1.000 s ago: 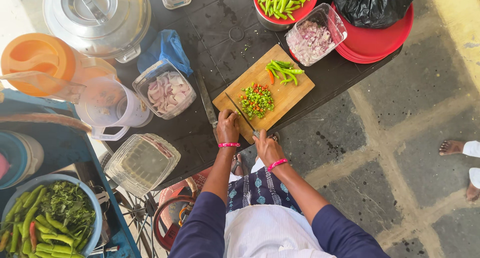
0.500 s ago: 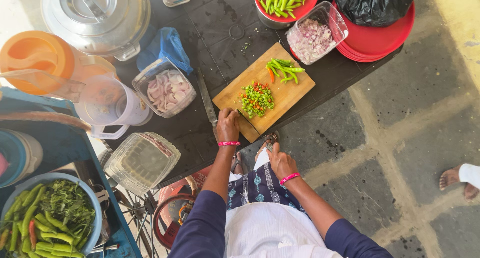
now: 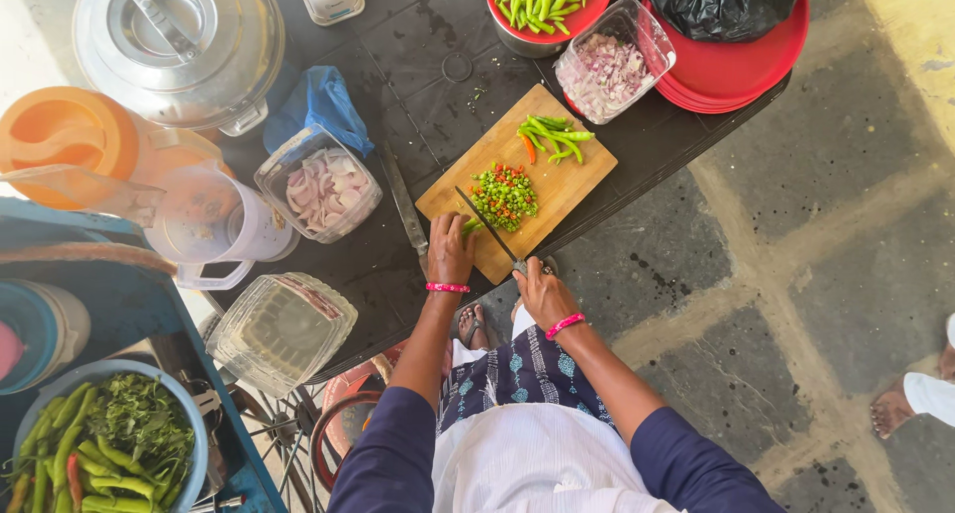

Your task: The person chops green chilies and other small vegetables on a wooden cutting board using a knife.

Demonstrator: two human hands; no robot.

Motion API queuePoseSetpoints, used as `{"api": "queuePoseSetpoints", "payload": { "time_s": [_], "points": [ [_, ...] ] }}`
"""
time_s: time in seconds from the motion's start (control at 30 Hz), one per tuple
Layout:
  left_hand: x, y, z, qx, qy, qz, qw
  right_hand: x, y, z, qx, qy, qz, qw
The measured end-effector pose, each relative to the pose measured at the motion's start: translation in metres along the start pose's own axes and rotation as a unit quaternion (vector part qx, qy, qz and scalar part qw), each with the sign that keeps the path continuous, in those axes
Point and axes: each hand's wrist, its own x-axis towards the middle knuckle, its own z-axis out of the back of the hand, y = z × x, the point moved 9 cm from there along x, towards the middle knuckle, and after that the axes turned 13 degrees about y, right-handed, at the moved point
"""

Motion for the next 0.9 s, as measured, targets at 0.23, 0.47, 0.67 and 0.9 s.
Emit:
{"api": "queuePoseSetpoints", "payload": {
  "time_s": [0.23, 0.47, 0.67, 0.9],
  "points": [
    [-0.009, 0.009, 0.009, 0.043, 0.007, 0.044, 0.998, 0.006, 0.008, -0.004, 0.001, 0.010, -0.016, 1.000],
    [-0.012, 0.017, -0.002, 0.039, -0.004, 0.058, 0.998, 0.011, 0.017, -0.004, -0.004, 0.015, -0.032, 0.999],
    [-0.011, 0.015, 0.000, 0.039, -0.023, 0.057, 0.997, 0.012, 0.020, -0.008, -0.033, 0.033, -0.042, 0.998],
    [-0.013, 0.012, -0.002, 0.050, -0.025, 0.084, 0.995, 0.002, 0.015, -0.013, -0.067, -0.023, -0.055, 0.996]
  ]
}}
